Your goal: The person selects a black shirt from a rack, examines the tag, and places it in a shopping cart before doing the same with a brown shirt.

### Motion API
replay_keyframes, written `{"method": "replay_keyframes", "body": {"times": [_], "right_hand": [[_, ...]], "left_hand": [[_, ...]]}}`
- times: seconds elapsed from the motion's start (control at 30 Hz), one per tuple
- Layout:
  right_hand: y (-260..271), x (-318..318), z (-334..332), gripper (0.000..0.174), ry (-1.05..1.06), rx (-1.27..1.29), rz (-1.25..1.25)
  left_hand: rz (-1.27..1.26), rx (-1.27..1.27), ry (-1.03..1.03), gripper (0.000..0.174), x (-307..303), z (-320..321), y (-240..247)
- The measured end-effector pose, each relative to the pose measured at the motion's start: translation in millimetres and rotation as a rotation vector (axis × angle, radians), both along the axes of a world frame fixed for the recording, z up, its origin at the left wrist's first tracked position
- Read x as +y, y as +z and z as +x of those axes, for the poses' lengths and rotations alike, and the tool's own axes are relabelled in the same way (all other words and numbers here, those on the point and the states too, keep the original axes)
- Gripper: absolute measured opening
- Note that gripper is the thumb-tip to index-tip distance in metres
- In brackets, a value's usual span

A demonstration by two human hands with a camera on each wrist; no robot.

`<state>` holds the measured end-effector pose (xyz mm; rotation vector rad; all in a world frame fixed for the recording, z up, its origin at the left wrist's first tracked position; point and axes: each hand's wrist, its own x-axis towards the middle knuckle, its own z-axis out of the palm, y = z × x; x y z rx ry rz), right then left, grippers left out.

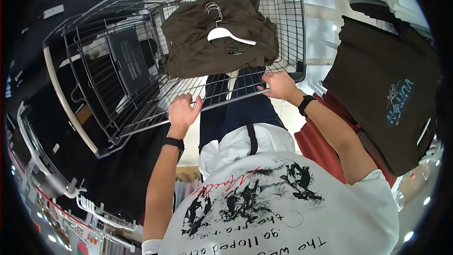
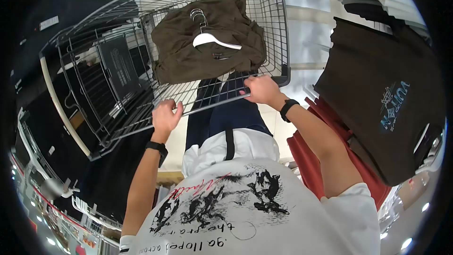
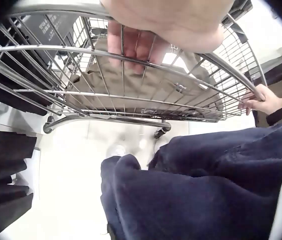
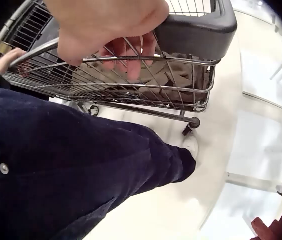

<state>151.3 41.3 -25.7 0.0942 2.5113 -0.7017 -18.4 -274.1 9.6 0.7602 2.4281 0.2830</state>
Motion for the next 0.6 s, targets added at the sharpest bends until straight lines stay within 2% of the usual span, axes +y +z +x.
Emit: {"method": "replay_keyframes", "body": {"times": [0.17,0.33,0.6], "right_hand": [[-2.1,5.9,-2.9,0.045,0.031,0.069,-0.023],[-3.8,8.3,-0.2,0.050,0.114,0.005,-0.065],[5.5,12.1,2.3,0.063,0.029,0.030,-0.184]], "left_hand": [[-0.024,0.003,0.048,0.035,2.8,0.9,1.6],[-0.048,0.034,0.060,0.032,0.7,3.2,-1.7],[-0.055,0.029,0.063,0.031,9.2,5.2,4.8]]}}
